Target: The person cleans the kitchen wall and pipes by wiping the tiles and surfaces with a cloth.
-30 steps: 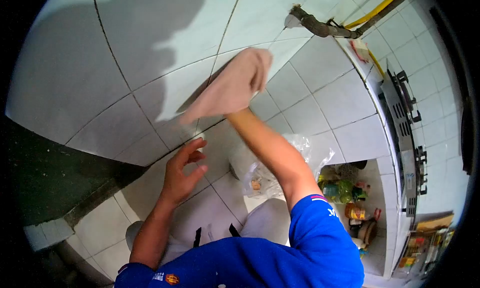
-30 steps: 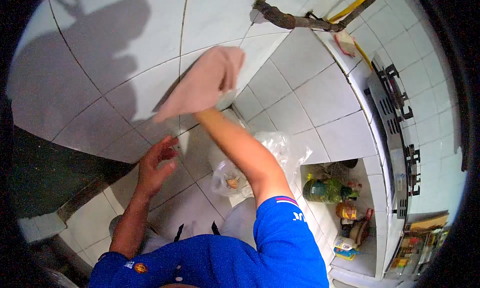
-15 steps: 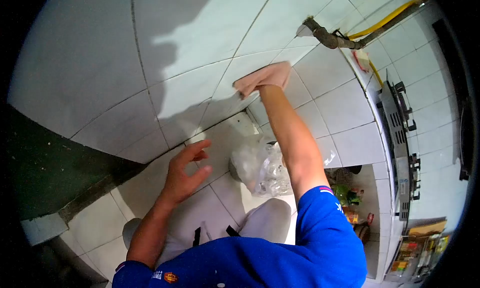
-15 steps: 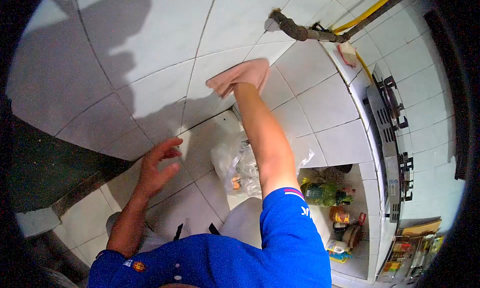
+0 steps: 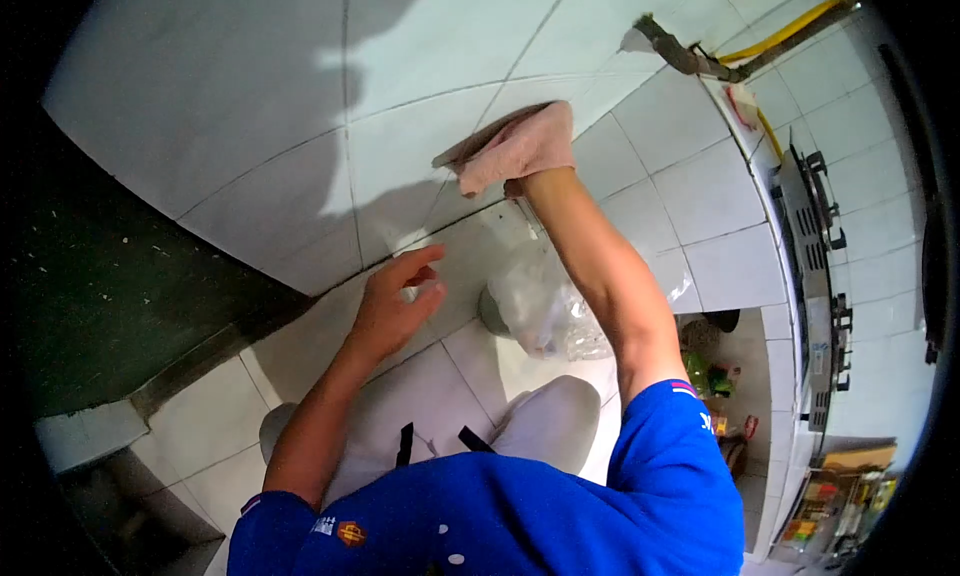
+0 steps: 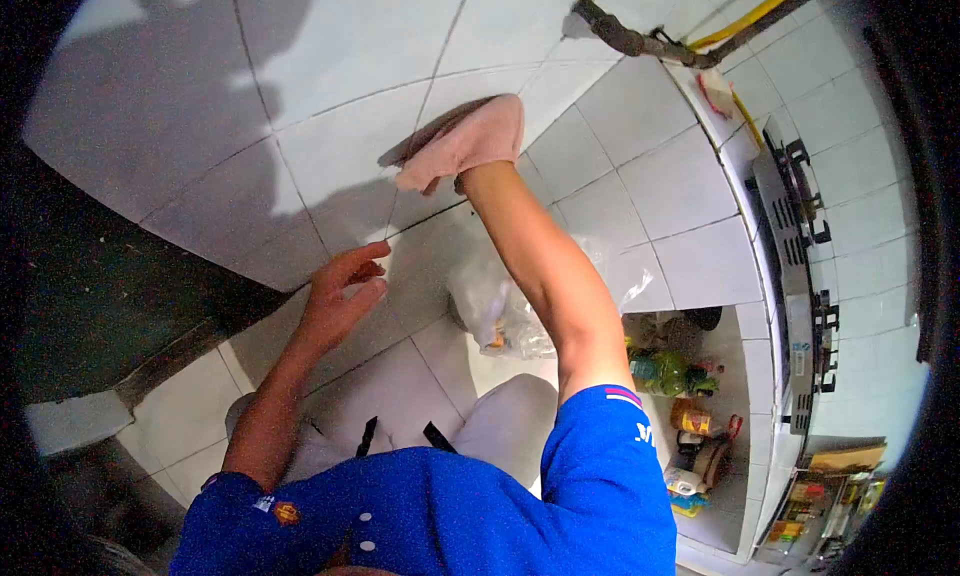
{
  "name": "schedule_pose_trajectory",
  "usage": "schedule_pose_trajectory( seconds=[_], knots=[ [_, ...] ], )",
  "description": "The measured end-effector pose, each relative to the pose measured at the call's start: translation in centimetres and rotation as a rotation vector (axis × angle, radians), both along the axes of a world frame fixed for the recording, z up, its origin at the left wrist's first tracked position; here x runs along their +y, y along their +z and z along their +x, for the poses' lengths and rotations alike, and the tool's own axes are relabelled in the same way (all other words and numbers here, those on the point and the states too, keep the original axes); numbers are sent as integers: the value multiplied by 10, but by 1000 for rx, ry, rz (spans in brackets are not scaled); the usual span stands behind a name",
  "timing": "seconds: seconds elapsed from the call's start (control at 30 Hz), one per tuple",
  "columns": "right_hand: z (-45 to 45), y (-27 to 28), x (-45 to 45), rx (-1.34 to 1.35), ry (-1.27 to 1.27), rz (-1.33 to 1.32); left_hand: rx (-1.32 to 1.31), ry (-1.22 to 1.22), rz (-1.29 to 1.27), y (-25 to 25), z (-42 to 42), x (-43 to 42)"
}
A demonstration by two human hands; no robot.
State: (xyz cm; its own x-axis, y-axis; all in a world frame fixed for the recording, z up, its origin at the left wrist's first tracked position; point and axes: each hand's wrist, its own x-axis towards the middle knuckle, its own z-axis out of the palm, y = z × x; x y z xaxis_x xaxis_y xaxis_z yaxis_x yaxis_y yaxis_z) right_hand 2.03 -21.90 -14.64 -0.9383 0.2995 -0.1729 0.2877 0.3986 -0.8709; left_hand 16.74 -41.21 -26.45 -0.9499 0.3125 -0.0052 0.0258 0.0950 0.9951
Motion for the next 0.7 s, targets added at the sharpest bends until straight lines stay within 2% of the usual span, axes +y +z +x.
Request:
schedule_pose_trajectory(
  seconds=[0.03,0.1,0.13,0.23,0.27,0.33,0.37,0.4,0.43,0.47,0.5,0.53,0.6,0.67,0.7],
  knots=[
    [15,24,-8,-56,73,220,-5,-7,-12,-7,-1,9],
    [-7,-28,20,292,151,268,31,-46,96,-20,-9,31],
    [-9,-35,22,458,192,305,34,-53,76,-21,-16,45],
    [-1,-15,29,-33,674,1155,-122,-61,162,-30,-54,94],
    [4,-12,34,-34,674,1139,-200,-50,200,-34,-69,108],
    [17,-9,45,237,721,732,-331,61,398,-25,-87,130],
    [17,-7,48,292,701,696,-330,64,383,-19,-89,140],
    [17,-4,51,348,682,661,-276,154,586,-14,-90,147],
    [14,-1,55,186,513,515,-215,244,784,-9,-92,152],
    [12,-3,59,106,439,427,-205,252,759,-6,-94,153],
    [10,-6,64,33,357,340,-175,260,888,-6,-96,153],
    [8,-20,71,116,422,398,-144,264,1018,-9,-100,153],
    [3,-51,86,288,541,523,-131,242,1021,-27,-117,149],
    [-1,-68,104,463,641,654,-122,212,1024,-26,-129,151],
    [6,-58,115,468,633,636,-88,207,1053,-17,-131,155]
  ],
)
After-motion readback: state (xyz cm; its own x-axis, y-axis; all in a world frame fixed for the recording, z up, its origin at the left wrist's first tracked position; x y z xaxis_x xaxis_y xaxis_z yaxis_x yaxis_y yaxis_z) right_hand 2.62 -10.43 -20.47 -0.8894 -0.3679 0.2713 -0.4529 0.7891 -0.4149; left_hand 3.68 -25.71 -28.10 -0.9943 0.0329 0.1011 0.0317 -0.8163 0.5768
